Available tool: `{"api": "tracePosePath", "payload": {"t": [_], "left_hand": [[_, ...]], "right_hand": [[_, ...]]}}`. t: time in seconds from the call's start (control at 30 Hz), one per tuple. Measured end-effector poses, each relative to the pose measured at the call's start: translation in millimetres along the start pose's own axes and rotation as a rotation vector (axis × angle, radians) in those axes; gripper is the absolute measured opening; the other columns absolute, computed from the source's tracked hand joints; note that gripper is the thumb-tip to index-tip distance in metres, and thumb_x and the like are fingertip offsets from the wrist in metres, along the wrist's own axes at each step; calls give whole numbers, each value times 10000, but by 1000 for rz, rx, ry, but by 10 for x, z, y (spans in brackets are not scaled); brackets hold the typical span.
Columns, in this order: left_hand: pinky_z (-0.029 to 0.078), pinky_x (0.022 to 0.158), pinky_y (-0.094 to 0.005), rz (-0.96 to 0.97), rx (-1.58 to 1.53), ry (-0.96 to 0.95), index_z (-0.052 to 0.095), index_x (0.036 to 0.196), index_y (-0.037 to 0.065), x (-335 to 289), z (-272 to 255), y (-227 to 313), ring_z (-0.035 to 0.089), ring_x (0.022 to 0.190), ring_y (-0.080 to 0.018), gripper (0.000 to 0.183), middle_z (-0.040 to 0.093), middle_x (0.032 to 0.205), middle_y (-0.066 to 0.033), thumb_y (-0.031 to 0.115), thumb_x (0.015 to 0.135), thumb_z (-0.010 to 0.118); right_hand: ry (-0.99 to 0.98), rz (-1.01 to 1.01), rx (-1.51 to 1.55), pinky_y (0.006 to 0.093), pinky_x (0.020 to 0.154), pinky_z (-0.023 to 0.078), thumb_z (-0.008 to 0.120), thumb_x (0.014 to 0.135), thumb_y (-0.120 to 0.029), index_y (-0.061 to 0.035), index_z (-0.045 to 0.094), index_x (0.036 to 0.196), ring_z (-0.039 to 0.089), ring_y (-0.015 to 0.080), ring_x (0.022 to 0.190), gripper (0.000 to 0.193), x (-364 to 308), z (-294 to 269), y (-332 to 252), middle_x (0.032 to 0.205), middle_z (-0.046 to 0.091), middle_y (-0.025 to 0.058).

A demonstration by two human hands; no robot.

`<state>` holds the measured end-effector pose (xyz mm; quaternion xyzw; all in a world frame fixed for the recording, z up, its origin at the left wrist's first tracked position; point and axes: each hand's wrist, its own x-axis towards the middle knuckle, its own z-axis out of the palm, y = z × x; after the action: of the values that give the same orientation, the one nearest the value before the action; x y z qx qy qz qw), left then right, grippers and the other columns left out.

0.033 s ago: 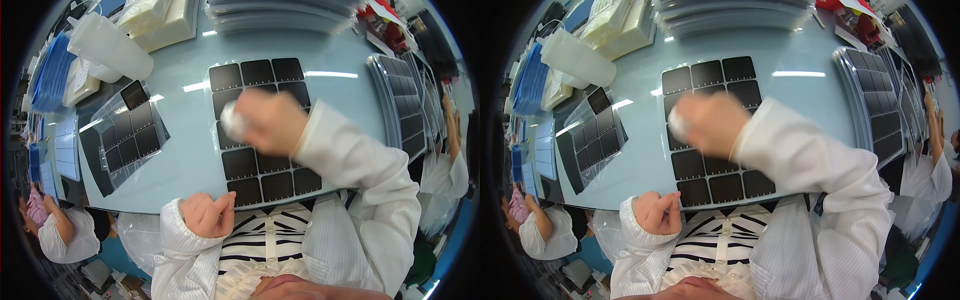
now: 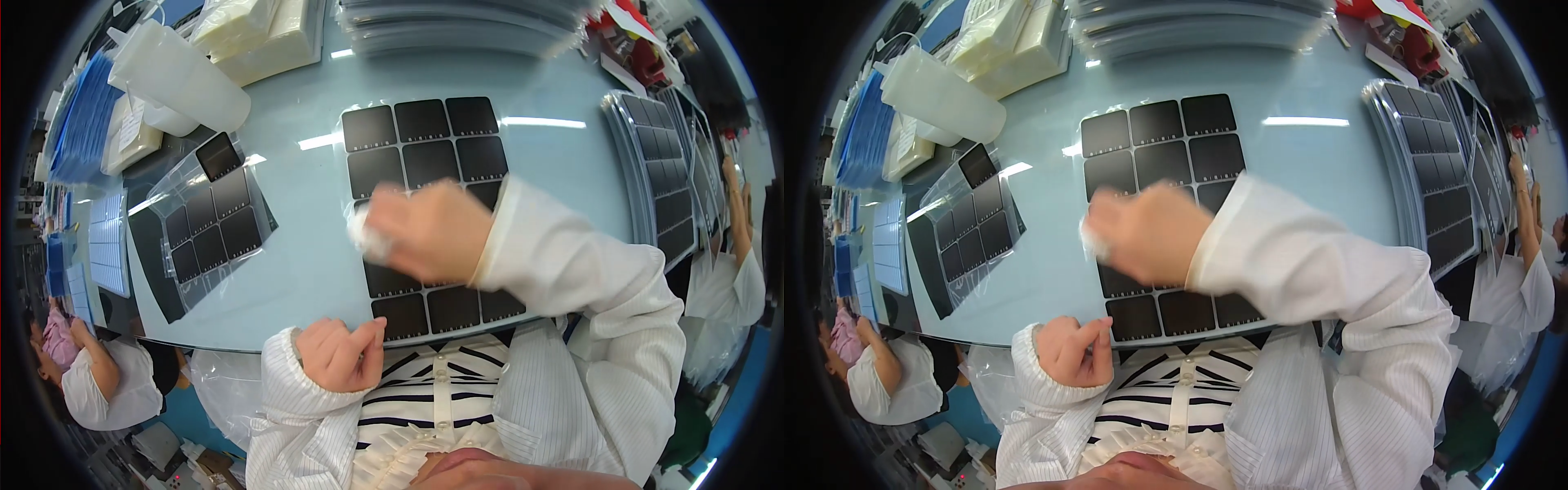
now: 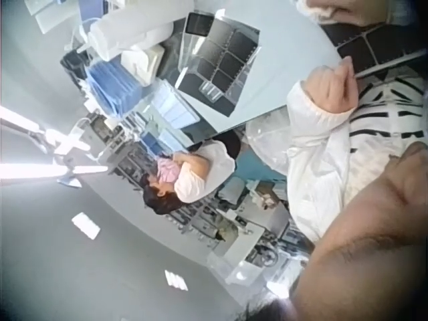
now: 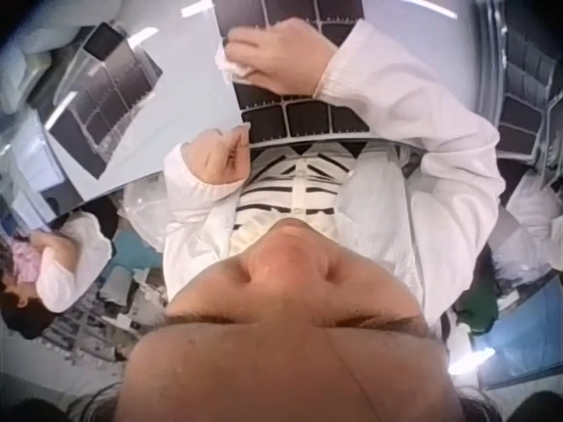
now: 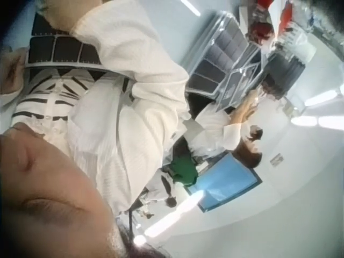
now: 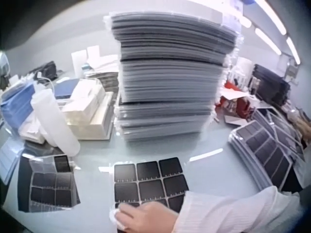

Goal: Cleaning and inspecting a sheet of small electronic or optical components using a swab.

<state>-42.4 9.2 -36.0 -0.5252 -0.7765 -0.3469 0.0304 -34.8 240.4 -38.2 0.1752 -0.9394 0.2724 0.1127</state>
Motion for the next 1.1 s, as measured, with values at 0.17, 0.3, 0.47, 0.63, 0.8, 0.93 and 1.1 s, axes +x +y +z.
{"api": "tracePosePath", "payload": {"t": [0.17,0.3,0.47,0.63,0.8,0.93,1.1], "left_hand": [[262,389,-278,82,-41,20,637,855,23,17,3,-58,360,382,-148,219,372,493,4,-40,649,674],[250,388,-265,103,-76,19,642,826,10,67,-3,-70,341,382,-136,196,352,491,14,-38,639,675],[237,385,-259,114,-93,19,643,812,2,6,2,-116,319,383,-128,197,339,492,16,-36,622,682],[234,383,-255,153,-105,49,640,815,-7,19,38,-122,309,381,-126,219,344,490,14,-41,603,681],[240,381,-257,141,-82,50,641,824,-14,11,-6,-96,314,381,-126,205,343,493,15,-34,623,677],[256,382,-260,135,-61,77,642,828,-13,-12,10,-90,334,382,-131,198,358,493,11,-36,633,666],[252,388,-294,107,-38,68,617,880,18,-34,-12,-46,341,393,-169,229,358,507,-13,-66,667,616]], "right_hand": [[167,23,-44,376,514,472,656,728,-149,-60,560,870,581,304,600,194,219,-140,513,765,532,106],[335,169,-64,370,540,472,663,695,-98,-34,564,863,581,314,643,205,301,-210,736,795,542,131],[56,-3,-43,365,504,482,674,703,-144,-65,566,907,581,285,629,244,412,-13,360,840,543,94],[327,205,-45,357,572,462,648,797,-200,-54,573,902,586,298,681,194,682,-100,875,819,557,87],[283,241,-100,340,604,473,647,812,-208,-47,566,909,595,288,708,206,611,-144,826,842,565,78],[248,287,-118,329,623,481,654,813,-208,-48,567,919,611,267,730,211,171,-311,696,842,567,81],[313,418,-176,301,620,481,670,796,-141,-34,580,931,607,248,710,194,-482,-557,614,831,575,109]]}}
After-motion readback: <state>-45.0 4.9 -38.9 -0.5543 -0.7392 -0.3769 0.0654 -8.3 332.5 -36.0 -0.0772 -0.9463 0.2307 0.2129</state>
